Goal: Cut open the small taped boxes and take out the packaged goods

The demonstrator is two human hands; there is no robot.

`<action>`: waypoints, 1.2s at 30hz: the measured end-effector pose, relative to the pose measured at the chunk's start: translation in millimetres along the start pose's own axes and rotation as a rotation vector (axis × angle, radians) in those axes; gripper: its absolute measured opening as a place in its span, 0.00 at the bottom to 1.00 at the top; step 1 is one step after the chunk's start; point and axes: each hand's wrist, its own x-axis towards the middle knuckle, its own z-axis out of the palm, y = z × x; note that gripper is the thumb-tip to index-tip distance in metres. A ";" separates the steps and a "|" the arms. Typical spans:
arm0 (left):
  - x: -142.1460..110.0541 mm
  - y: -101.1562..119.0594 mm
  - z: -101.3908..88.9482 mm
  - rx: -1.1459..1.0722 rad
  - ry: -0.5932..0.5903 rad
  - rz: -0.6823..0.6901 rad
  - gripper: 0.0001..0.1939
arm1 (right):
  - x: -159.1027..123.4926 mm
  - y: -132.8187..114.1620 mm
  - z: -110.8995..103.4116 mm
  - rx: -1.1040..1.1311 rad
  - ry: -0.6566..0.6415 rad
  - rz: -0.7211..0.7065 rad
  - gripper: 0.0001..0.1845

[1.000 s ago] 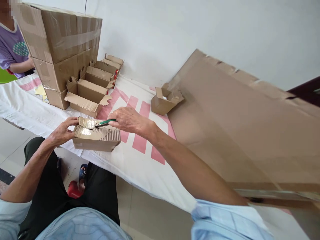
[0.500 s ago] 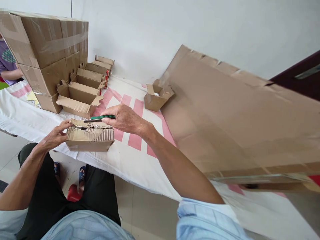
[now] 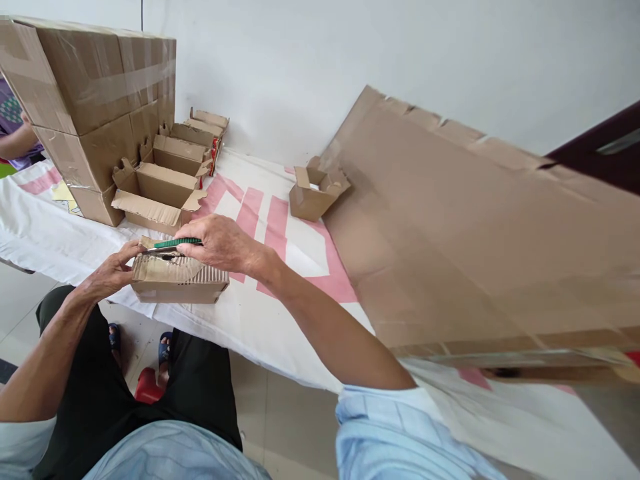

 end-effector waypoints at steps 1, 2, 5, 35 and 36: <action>-0.2 1.1 -0.2 -0.003 -0.005 -0.002 0.27 | 4.1 -3.9 4.9 -0.036 -0.005 0.003 0.16; -0.4 1.9 -0.2 -0.009 -0.012 -0.002 0.27 | 7.2 -6.9 9.1 -0.073 -0.007 0.013 0.15; -0.3 1.4 0.9 -0.031 -0.015 0.005 0.27 | 8.5 -10.3 15.6 -0.168 0.005 0.050 0.14; 2.6 -6.0 -6.4 0.017 -0.021 0.035 0.32 | -45.1 30.4 -33.4 -0.089 0.105 0.165 0.16; 2.9 -5.6 -6.7 0.014 -0.020 0.033 0.33 | -43.5 31.6 -36.2 -0.069 0.087 0.163 0.16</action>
